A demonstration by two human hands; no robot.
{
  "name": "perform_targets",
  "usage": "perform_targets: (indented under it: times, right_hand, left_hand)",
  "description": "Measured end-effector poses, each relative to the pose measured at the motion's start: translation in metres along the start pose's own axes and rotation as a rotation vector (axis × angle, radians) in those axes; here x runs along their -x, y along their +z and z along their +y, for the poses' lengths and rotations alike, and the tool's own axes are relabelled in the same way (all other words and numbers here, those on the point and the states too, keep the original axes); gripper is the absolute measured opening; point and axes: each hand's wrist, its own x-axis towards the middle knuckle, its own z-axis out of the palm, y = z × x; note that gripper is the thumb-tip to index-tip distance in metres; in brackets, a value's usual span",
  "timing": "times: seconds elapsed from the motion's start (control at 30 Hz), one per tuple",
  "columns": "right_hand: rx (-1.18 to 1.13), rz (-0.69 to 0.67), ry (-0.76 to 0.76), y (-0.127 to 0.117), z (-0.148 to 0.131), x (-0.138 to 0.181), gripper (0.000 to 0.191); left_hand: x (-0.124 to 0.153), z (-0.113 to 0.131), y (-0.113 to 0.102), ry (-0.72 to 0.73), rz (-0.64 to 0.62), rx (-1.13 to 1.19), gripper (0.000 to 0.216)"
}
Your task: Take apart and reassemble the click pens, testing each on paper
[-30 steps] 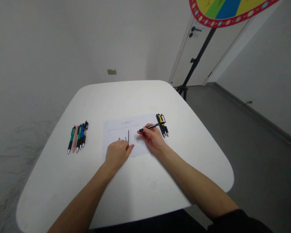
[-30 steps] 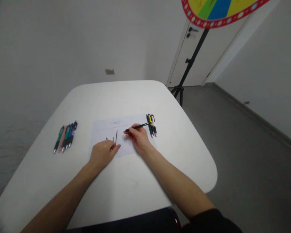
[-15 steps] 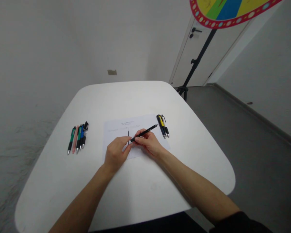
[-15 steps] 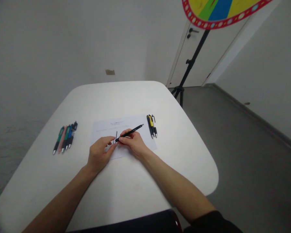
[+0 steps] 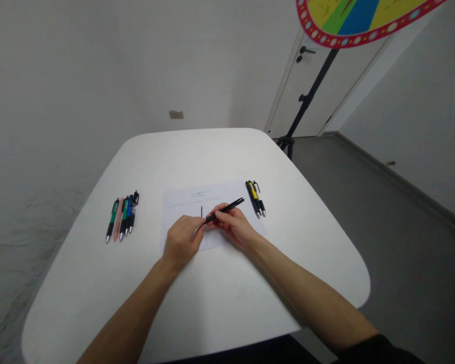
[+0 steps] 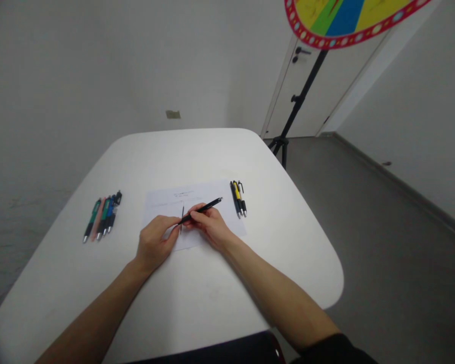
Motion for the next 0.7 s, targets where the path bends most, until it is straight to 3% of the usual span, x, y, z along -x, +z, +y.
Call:
perform_targets:
  times: [0.3,0.7]
  right_hand:
    - [0.004,0.146,-0.066,-0.0063,-0.0065,-0.0045,0.033]
    - [-0.016,0.161,-0.087,-0.0071,-0.0062,-0.0048,0.029]
  left_hand:
    - [-0.0006,0.0007,-0.0006,-0.036,0.028,-0.031,0.009]
    - [-0.0012,0.0034,0.0014,-0.040,0.039,-0.050,0.012]
